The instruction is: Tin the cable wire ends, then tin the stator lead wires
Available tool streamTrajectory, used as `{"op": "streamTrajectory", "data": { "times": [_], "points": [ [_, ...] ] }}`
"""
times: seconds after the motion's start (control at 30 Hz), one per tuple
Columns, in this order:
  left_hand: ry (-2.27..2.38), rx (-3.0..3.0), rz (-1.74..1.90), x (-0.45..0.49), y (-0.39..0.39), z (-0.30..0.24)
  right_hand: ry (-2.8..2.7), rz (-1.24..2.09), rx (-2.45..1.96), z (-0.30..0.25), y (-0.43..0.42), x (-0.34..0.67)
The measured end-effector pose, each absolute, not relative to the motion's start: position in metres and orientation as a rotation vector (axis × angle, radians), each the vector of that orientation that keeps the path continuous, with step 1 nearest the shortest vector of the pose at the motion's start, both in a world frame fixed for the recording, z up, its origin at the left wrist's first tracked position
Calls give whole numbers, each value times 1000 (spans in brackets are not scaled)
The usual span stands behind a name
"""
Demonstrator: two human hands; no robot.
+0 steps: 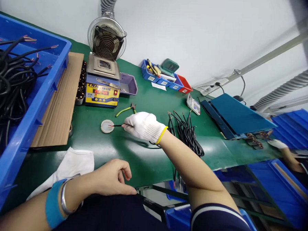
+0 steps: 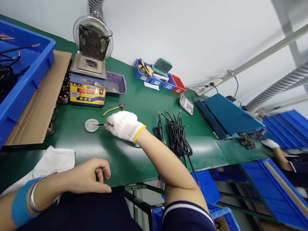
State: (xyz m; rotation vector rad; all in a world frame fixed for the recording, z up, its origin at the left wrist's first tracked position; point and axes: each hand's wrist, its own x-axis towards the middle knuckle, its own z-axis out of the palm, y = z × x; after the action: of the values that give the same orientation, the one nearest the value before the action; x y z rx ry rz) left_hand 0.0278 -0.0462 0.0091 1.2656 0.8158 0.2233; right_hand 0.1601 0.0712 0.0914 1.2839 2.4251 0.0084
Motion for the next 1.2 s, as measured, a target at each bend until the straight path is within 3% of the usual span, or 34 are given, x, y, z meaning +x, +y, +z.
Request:
{"op": "streamTrajectory", "data": {
  "times": [0.57,0.73,1.0,1.2],
  "points": [
    [800,1299,216,25,-45,14,2357,177,1121,93,87,136],
    [810,1281,208,23,-47,17,2304,243,1234,125,89,135],
    [824,1282,206,22,-47,19,2372,692,1387,184,155,105],
    [869,1279,231,22,-45,15,2336,718,1352,198,206,60]
  ]
}}
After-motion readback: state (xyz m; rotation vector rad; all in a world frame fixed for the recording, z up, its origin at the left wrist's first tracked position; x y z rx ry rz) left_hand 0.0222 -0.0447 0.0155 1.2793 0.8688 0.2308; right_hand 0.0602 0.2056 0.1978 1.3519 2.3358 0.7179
